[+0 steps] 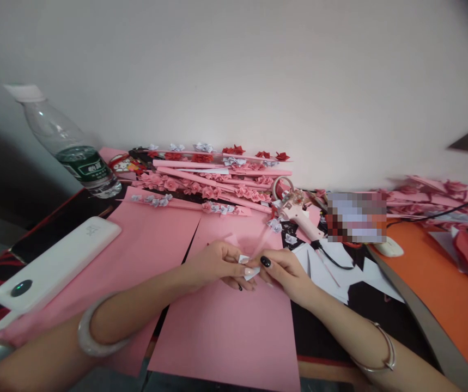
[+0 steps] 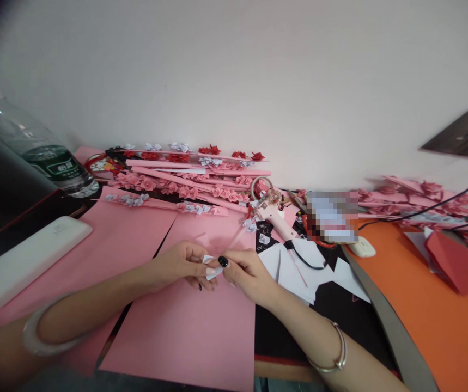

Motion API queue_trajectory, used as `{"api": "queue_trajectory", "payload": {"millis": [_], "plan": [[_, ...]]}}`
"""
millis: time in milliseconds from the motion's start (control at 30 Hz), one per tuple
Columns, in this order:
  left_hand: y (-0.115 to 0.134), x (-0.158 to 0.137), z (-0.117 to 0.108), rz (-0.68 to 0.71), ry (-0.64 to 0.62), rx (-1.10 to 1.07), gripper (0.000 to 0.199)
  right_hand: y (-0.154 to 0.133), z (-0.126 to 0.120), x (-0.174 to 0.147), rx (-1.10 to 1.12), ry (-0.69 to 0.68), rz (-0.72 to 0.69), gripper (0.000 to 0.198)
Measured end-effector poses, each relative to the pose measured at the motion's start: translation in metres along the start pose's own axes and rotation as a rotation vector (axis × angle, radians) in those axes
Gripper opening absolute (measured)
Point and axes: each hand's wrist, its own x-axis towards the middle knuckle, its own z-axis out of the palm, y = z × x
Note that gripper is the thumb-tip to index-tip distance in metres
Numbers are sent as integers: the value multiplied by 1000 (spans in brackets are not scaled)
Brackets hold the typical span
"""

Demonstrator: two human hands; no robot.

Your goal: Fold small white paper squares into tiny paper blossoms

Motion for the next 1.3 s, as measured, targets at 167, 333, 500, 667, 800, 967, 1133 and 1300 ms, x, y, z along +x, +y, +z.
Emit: {"api": "queue_trajectory", "payload": {"millis": [167, 333, 500, 667, 800, 967, 1133, 1300], "plan": [[-1, 1, 0, 8, -9, 12, 23, 1, -1, 0, 4, -24, -3, 41], [-2, 2, 0, 41, 42, 104, 21, -4, 0, -4, -250, 148, -76, 24], [-5, 0, 5, 53, 47, 193, 17, -1, 4, -2, -515, 94, -72, 9], [-8, -1, 7, 102, 33, 259, 13, 3, 7, 0, -601, -129, -68, 17], [-9, -1, 5, 83, 15, 234, 15, 2, 8, 0, -597, -126, -63, 18], [-7, 0, 5, 98, -20, 211, 19, 1, 9, 0, -606, -106, -82, 21], [-8, 3, 5, 114, 14, 163, 17, 3, 7, -2, -555, -6, -52, 20], [-8, 6, 2, 172, 184, 143, 14, 4, 2, -2, -432, 320, -25, 11]]}}
